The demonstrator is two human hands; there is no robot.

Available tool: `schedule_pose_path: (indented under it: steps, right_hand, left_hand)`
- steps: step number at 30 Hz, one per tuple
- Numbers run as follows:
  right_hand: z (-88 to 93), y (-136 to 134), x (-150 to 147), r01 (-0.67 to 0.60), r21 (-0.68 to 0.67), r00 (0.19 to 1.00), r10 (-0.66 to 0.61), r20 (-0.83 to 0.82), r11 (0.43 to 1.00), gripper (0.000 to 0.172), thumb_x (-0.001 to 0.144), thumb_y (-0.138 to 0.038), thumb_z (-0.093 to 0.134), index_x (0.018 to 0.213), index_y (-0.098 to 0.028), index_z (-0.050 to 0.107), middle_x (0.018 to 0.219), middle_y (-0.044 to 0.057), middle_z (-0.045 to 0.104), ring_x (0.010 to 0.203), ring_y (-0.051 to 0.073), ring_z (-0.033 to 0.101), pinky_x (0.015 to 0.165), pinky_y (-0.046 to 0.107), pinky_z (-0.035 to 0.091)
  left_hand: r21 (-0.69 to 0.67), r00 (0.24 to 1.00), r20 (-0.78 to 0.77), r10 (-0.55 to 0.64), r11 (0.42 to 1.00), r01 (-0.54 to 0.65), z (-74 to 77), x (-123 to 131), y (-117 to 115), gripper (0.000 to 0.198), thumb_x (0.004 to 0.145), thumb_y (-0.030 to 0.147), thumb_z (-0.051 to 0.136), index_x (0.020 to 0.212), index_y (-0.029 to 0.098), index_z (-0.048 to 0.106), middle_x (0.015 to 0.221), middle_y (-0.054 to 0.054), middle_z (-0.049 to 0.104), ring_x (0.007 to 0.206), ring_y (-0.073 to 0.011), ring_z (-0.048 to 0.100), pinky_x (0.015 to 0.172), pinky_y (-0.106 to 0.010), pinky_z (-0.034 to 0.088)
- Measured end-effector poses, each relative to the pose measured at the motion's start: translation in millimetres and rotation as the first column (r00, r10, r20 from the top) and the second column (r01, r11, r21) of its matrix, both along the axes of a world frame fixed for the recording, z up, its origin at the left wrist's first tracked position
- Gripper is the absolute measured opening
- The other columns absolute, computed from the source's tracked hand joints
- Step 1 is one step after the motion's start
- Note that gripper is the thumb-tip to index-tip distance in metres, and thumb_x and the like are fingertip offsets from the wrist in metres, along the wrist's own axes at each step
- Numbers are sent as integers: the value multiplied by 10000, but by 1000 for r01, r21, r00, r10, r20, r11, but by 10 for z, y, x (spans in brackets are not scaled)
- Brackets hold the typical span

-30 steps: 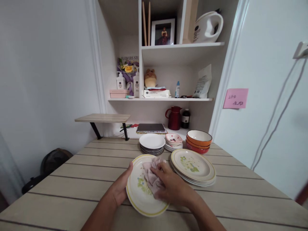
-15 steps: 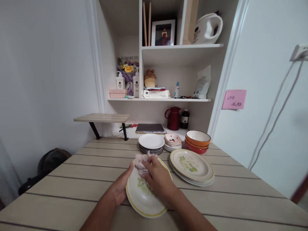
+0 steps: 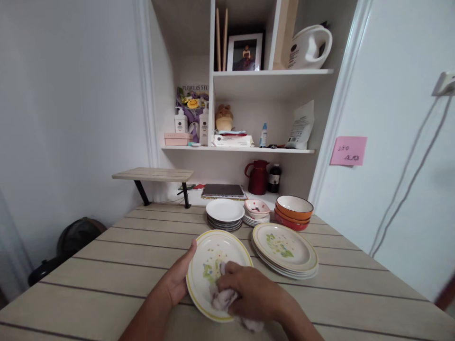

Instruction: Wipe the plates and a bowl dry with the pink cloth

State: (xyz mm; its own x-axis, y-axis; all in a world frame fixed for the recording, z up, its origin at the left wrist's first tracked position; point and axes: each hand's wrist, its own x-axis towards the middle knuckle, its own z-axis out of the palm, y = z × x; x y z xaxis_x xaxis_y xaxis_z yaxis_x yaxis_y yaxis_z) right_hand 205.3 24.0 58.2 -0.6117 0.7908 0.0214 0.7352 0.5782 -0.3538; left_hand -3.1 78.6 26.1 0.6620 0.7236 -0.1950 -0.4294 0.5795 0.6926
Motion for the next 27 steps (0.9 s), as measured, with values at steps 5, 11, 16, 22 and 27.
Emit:
schedule_pose_path:
  steps: [5,11,16,22,27]
  right_hand:
    - [-62,157,-343,81,124,988,-64,-140,989,363,816,-279,629,1169,-358,654,1104,17,551,972,182,569,820,260,400]
    - [30,435,-238,379,285,925,-358,-126,880,319,899,-344,561,1204,-327,656,1124,78,566,1075,245,531,896,334,373]
    - [14,280,99,463,207,883,-468,-24,862,355,826,-236,575,1168,-284,655,1143,90,579,1009,243,581,774,310,397]
    - [14,16,92,41,-58,998,-44,-39,997,335,688,-226,719,1009,-321,706,1020,-17,617,910,172,602,759,236,397]
    - [-69,112,-312,16,70,987,-5,-163,997,339,779,-287,685,1112,-347,677,1082,-2,571,950,169,579,817,239,409]
  left_hand:
    - [32,996,-56,72,997,-70,-34,18,30,683,886,594,466,1355,101,518,1114,-178,722,1027,-308,688,958,-419,484]
    - [34,998,-12,67,997,-67,-59,16,47,731,884,632,417,1384,103,488,1188,-186,688,1092,-299,660,1015,-404,437]
    - [20,1000,-22,12,1000,-12,-50,-28,44,774,876,653,404,1411,96,450,1256,-185,649,1176,-304,609,1062,-404,388]
    - [19,1000,1,-12,1000,12,-50,-10,40,768,877,660,388,1404,106,464,1243,-191,655,1149,-323,624,1025,-437,424]
    - [36,999,-42,28,999,-27,-48,0,50,718,883,634,424,1339,90,535,1144,-182,710,1062,-310,673,968,-411,477]
